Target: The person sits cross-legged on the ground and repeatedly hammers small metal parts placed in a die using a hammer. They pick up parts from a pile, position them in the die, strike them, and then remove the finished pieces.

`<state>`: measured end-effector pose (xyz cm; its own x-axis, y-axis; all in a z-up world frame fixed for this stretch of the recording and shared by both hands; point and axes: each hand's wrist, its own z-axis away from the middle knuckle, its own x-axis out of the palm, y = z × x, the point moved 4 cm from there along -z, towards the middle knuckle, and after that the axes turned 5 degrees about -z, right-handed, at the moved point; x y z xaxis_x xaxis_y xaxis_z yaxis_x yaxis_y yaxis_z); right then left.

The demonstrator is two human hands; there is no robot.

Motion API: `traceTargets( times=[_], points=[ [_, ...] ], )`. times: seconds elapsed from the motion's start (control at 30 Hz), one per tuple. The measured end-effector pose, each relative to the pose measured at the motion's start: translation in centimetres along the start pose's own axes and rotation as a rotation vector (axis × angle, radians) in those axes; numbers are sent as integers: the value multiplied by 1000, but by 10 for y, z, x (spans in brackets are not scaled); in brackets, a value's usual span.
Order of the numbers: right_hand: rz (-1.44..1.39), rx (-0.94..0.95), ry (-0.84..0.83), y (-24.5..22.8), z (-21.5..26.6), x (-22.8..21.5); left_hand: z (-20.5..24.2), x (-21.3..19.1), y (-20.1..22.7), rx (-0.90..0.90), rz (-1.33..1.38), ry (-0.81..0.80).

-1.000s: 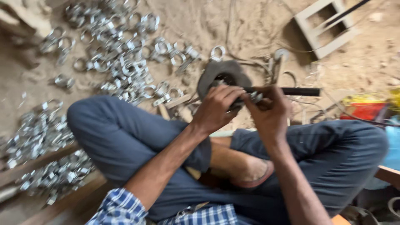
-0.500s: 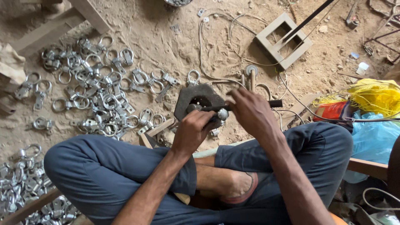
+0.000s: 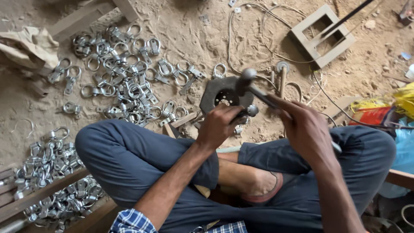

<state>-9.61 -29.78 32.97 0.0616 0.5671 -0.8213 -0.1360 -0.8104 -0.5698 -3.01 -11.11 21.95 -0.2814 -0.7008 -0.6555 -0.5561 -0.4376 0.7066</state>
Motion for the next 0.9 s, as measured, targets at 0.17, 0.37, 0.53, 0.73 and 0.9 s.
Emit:
traceTargets(
  times=[0.17,0.37,0.53,0.73,0.9],
  points=[
    [-211,277,245,-5,54,-32,2,-2,-2,69,19,73],
    [-50,-57,354,-25,88,9,-1,7,-12,17,22,48],
    [-276,219,317,-13,86,1,8,14,-18,-29,-15,54],
    [-165,-57,478,-24,96,-10,5,26,-37,-61,42,15],
    [-153,48,316,-24,79,17,8,18,-30,-62,12,23]
  ],
)
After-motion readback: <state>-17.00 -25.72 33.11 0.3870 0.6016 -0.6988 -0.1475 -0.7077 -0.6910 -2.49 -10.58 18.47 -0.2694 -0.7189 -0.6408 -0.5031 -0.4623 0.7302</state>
